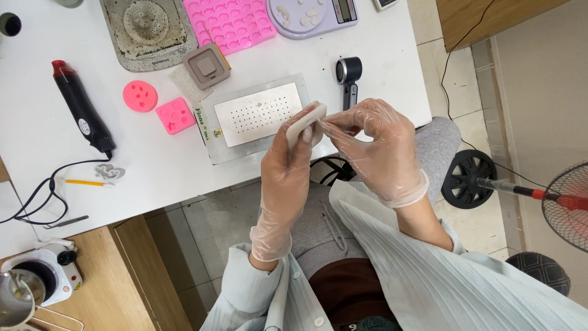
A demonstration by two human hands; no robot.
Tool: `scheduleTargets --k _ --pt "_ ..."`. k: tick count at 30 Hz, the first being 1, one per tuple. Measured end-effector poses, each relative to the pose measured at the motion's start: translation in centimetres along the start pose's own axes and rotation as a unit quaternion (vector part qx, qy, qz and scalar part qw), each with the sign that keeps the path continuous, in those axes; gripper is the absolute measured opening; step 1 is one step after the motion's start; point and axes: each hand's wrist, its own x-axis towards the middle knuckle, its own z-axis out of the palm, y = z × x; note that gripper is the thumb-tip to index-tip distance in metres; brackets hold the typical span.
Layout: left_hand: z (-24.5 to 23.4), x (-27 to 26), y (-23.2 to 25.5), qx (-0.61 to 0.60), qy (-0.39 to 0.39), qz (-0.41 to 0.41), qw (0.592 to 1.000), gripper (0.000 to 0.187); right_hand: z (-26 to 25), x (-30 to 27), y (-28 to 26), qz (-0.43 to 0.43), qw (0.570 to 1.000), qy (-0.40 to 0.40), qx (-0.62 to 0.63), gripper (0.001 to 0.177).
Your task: Preparing candle wicks by threading them through metal bases and dipping them in molten wax.
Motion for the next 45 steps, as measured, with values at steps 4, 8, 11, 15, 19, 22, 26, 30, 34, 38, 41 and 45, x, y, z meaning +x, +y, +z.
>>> scheduleTargets --k 4,8,11,15,19,22,26,30,34,38,41,45 --pt "-0.1 0.0 0.3 0.036 -0.004 -0.002 0.999 0.034 -0.1 0.1 -0.1 0.009 1.000 -0.005 -0.004 0.016" --pt "-0.4 0.0 0.6 -0.005 -0.027 0.010 1.000 0.033 -0.3 0.1 -0.1 0.016 1.000 -0.015 0.000 0.015" --pt "-0.7 0.0 0.8 0.010 -0.040 0.021 0.999 0.032 -0.5 0.2 -0.2 0.021 0.999 -0.024 0.003 0.015" --pt "-1.0 0.0 1.0 0.048 -0.047 0.019 0.998 0.037 -0.7 0.2 -0.2 0.017 0.999 -0.034 0.002 0.015" --pt "-1.2 0.0 0.9 0.057 -0.051 0.020 0.997 0.037 -0.8 0.2 -0.2 0.018 0.999 -0.038 0.007 0.015" --pt "-1.1 0.0 1.0 0.058 -0.056 0.020 0.997 0.036 -0.8 0.1 -0.2 0.020 0.999 -0.037 0.012 0.015" --pt "-0.9 -0.1 1.0 0.057 -0.053 0.027 0.997 0.036 -0.7 0.0 -0.2 0.014 0.999 -0.030 0.004 0.015" --pt "-0.7 -0.2 0.9 0.074 -0.040 0.055 0.995 0.035 -0.5 0.0 -0.3 0.001 1.000 -0.018 -0.016 0.016" --pt "-0.5 -0.1 0.4 0.085 -0.037 0.060 0.994 0.036 -0.4 -0.1 -0.3 -0.008 1.000 -0.014 -0.021 0.016" --pt "-1.0 1.0 -2.2 0.030 0.018 0.006 0.999 0.035 -0.3 -0.4 -0.1 -0.017 1.000 0.008 -0.004 0.018" --pt "-2.4 2.5 -5.2 -0.030 0.058 -0.038 0.997 0.040 -0.3 -0.8 0.1 -0.073 0.996 0.053 -0.015 0.021" --pt "-5.1 4.9 -10.3 -0.010 0.105 -0.057 0.993 0.044 -0.5 -1.7 0.1 -0.171 0.976 0.127 -0.056 0.028"
